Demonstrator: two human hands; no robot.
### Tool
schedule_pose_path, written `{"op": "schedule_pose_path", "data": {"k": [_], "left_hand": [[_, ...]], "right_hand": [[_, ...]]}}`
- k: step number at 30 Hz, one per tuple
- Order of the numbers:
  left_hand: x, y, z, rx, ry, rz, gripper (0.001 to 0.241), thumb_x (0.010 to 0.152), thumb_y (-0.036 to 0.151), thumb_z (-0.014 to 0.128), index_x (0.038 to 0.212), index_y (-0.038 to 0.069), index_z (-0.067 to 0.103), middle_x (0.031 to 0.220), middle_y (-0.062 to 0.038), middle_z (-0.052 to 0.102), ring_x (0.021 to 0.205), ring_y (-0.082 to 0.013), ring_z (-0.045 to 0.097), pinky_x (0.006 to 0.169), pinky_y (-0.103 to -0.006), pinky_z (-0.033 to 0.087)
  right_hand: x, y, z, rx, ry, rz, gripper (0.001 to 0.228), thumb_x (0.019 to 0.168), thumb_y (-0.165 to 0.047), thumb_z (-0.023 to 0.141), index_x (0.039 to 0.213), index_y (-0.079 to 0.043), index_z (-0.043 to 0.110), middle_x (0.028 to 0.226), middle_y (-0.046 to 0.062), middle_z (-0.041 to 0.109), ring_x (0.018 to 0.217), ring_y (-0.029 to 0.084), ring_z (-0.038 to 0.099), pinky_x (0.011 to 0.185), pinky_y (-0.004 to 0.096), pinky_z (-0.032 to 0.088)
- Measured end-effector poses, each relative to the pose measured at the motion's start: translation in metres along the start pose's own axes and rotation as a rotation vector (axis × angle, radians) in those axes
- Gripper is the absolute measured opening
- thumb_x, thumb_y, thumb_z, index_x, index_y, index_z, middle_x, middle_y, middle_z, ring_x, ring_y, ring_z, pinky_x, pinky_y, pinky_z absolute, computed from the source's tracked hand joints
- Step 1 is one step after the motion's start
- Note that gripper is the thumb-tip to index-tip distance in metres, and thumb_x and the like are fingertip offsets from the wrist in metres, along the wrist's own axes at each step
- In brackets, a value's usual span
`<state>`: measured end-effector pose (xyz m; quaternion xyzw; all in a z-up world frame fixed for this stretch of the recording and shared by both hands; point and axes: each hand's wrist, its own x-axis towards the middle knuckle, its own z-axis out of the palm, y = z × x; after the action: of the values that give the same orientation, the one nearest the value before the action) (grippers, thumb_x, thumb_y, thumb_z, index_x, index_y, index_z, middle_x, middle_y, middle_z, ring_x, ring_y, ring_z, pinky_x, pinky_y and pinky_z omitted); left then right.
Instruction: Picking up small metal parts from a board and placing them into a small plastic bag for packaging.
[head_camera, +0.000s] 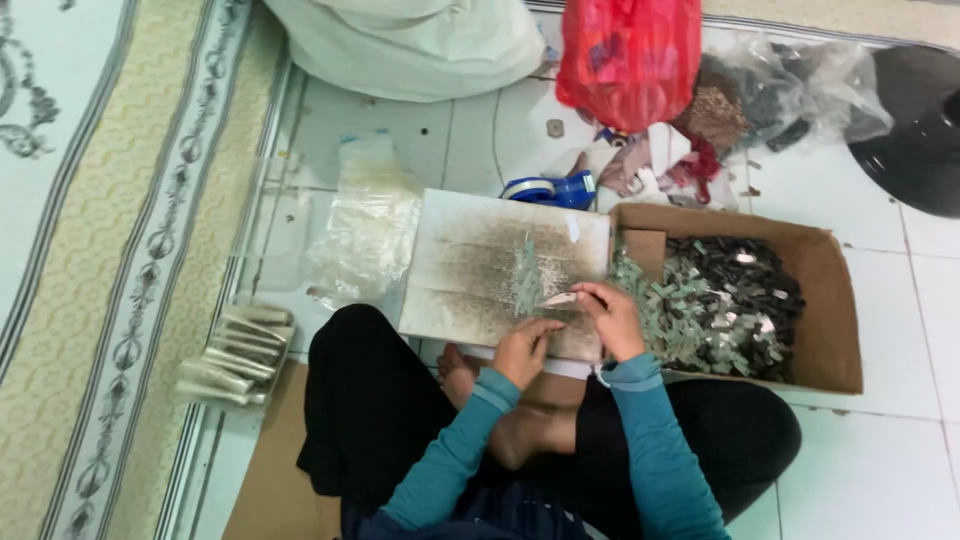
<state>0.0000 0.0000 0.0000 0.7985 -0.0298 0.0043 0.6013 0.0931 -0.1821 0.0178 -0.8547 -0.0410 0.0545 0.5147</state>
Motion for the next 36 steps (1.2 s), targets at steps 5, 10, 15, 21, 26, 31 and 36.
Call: {"op": "schedule_pose_path", "data": {"k": [5,10,15,21,26,31,36], "left_hand": [[-0.003,-0.012,-0.028,0.168,0.092,-0.041,0.037,0.097,-0.002,0.054,0.124,0.017,0.071,0.121,-0.012,0.068,0.117,-0.0358,0.065,0.101,-0.0471,0.054],[-0.001,-0.036,-0.05,0.14,0.124,-0.031,0.032,0.1,-0.001,0.052,0.125,0.01,0.07,0.123,-0.017,0.067,0.121,-0.0429,0.062,0.105,-0.0521,0.05],[-0.005,-0.046,-0.12,0.118,0.443,-0.042,0.028,0.098,0.001,0.058,0.115,0.013,0.076,0.113,-0.015,0.07,0.106,-0.0381,0.068,0.092,-0.0473,0.057],[-0.022,-0.092,-0.195,-0.244,0.955,-0.209,0.041,0.102,-0.004,0.046,0.141,0.002,0.054,0.137,-0.025,0.049,0.118,-0.0348,0.06,0.089,-0.0393,0.062],[-0.027,-0.094,-0.2,-0.406,1.04,-0.201,0.048,0.101,-0.005,0.047,0.148,0.002,0.044,0.145,-0.021,0.037,0.126,-0.0336,0.056,0.089,-0.0355,0.066],[-0.028,-0.1,-0.199,-0.494,1.054,-0.194,0.05,0.101,-0.007,0.046,0.15,0.002,0.042,0.147,-0.022,0.036,0.125,-0.0326,0.057,0.089,-0.036,0.065],[-0.026,-0.11,-0.195,-0.525,1.118,-0.138,0.05,0.099,-0.011,0.047,0.147,0.002,0.046,0.145,-0.018,0.041,0.119,-0.03,0.061,0.083,-0.0324,0.067]], "right_hand": [[0.033,-0.008,0.042,-0.423,-0.21,-0.202,0.015,0.097,-0.02,0.07,0.107,-0.015,0.081,0.101,0.013,0.076,0.102,0.038,0.072,0.089,0.049,0.058],[0.05,-0.049,0.076,-0.623,-0.21,-0.3,0.018,0.101,-0.023,0.068,0.113,-0.016,0.079,0.107,0.011,0.067,0.11,0.037,0.068,0.106,0.048,0.048],[0.06,-0.077,0.147,-0.54,-0.237,-0.519,0.015,0.099,-0.022,0.069,0.109,-0.015,0.078,0.109,0.011,0.066,0.111,0.035,0.064,0.096,0.046,0.053],[0.063,-0.102,0.264,-0.739,-0.197,-0.849,0.01,0.095,-0.024,0.073,0.105,-0.023,0.077,0.107,0.0,0.068,0.113,0.023,0.062,0.095,0.041,0.047],[0.08,-0.063,0.356,-1.049,-0.335,-0.865,0.045,0.087,-0.037,0.08,0.125,-0.018,0.067,0.125,0.006,0.065,0.124,0.026,0.057,0.105,0.052,0.037],[0.067,-0.083,0.369,-1.248,-0.469,-0.719,0.029,0.093,-0.029,0.072,0.116,-0.013,0.065,0.106,0.009,0.069,0.104,0.028,0.067,0.11,0.064,0.025],[0.066,-0.095,0.372,-1.265,-0.484,-0.746,0.022,0.094,-0.013,0.058,0.076,-0.017,0.07,0.074,0.002,0.071,0.079,0.022,0.072,0.115,0.066,0.021]]}}
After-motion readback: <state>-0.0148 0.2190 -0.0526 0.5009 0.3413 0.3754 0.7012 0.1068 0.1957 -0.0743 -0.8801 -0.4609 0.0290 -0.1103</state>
